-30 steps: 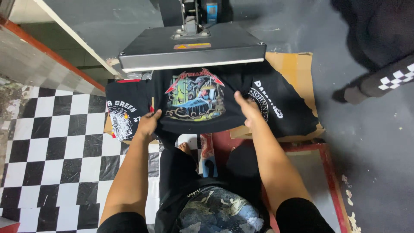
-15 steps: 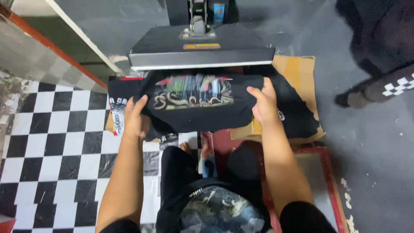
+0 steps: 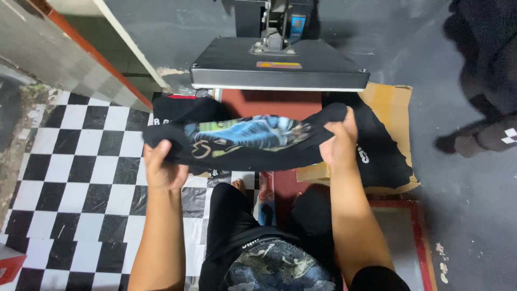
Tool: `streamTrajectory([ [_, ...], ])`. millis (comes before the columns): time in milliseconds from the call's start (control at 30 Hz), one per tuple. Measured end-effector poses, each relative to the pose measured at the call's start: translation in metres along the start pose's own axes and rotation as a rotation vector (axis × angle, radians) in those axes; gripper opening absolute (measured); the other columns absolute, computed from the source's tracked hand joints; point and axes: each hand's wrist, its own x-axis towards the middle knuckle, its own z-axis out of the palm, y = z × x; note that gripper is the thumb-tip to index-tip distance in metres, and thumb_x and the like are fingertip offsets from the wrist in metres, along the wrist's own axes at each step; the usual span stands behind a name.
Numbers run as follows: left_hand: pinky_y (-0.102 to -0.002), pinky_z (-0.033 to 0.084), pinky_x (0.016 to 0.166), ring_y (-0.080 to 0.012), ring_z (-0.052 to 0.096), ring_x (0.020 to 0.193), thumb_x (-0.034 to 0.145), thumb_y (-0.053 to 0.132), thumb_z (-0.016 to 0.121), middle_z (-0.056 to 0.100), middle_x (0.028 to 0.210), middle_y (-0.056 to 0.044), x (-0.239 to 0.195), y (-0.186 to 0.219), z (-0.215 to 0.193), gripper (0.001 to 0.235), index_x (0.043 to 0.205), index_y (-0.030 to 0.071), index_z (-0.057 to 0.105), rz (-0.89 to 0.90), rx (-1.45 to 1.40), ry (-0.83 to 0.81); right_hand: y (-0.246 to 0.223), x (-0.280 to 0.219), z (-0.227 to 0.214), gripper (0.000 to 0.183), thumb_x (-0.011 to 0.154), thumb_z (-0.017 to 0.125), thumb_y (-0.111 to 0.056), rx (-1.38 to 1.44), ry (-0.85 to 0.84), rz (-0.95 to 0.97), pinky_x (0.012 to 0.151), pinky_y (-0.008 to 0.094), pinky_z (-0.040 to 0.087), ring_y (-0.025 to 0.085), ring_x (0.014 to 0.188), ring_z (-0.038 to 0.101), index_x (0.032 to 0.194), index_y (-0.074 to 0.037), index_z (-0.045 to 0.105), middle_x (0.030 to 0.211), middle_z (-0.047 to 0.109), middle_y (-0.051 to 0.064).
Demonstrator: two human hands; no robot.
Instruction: Operating a heat press machine to print designs on t-shirts and inspecting the finished products.
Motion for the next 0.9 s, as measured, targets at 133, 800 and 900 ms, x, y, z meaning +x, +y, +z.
streamTrajectory([
  [133,-0.056,0.063,0.1,-0.0357,0.075,0.11,0.089,0.007,0.07,0.074,0.116,-0.019,0.006,0.034,-0.029,0.033,0.121,0.015,0.068,0.053,0.094,0.033,0.01,-0.016,0.038,0.054,0.079,0.08,0.002,-0.351,-0.123,-0.086,0.098,0.034,0.055,0.012,0.107,0.059,0.126,-0.012,0.058,0.111,0.065,0.003],
  [800,-0.024,0.053,0.094,-0.0119,0.061,0.095,0.1,0.007,0.064,0.062,0.111,-0.005,-0.037,0.159,0.036,0.027,0.121,0.009,0.049,0.295,0.502,0.123,0.08,-0.006,0.137,0.028,0.086,0.077,-0.019,-1.141,-0.395,-0.447,0.072,0.04,0.051,0.029,0.074,0.06,0.094,-0.003,0.055,0.082,0.064,0.011],
  [900,-0.031,0.052,0.101,-0.0178,0.062,0.1,0.093,0.004,0.059,0.064,0.114,-0.009,-0.038,0.173,0.046,0.03,0.121,0.01,0.048,0.238,0.417,0.017,0.081,-0.009,0.134,0.041,0.084,0.074,-0.007,-1.203,-0.43,-0.414,0.083,0.044,0.052,0.034,0.092,0.064,0.118,-0.004,0.051,0.107,0.065,0.017],
])
